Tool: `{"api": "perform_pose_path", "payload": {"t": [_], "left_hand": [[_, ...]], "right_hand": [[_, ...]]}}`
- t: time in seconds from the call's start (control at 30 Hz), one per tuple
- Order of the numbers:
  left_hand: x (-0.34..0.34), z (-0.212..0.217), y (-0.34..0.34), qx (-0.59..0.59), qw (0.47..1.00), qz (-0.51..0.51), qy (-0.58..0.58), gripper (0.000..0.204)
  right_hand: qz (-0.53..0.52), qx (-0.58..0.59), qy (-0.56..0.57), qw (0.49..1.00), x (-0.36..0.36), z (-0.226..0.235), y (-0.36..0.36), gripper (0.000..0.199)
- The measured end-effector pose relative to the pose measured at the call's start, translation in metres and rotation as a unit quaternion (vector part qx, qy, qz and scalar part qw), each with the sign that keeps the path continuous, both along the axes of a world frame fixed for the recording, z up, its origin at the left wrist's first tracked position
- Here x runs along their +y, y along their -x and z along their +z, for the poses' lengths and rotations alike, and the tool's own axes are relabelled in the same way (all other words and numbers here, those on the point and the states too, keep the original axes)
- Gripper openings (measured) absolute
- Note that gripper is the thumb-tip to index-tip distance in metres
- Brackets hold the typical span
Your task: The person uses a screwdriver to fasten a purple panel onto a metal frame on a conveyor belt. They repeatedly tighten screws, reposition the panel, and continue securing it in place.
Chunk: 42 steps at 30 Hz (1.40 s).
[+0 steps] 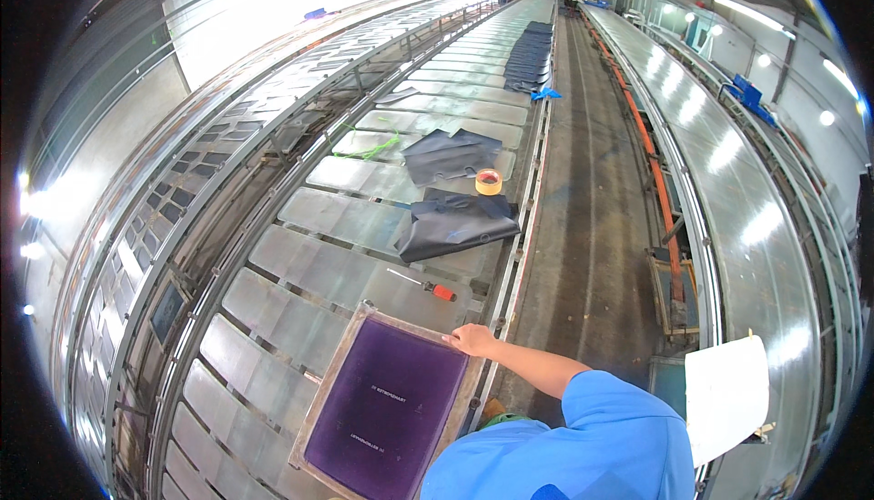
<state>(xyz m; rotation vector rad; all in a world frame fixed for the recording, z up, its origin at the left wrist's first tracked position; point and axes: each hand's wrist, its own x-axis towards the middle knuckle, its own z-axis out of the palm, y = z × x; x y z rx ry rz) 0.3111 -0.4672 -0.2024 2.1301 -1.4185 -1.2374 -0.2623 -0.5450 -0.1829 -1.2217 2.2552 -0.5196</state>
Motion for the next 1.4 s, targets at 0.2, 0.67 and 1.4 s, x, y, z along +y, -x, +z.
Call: {"api": "perform_pose_path", "payload": {"t": [0.2,0.67,1.4], "left_hand": [[-0.012,0.105,0.047,-0.25,0.966,-0.014,0.058,0.066],[-0.046,0.011,-0.031,-0.373,0.859,-0.154,0.317,0.05],[-0.112,-0.038,-0.112,-0.372,0.887,-0.274,-0.006,0.066]], "right_hand": [[0.011,0.134,0.207,0.969,0.028,0.014,-0.023,0.039],[0.451,-0.556,0.015,0.699,0.107,0.184,-0.139,0.058],[0.334,-0.237,0.6,0.687,0.075,0.399,-0.102,0.045]]}}
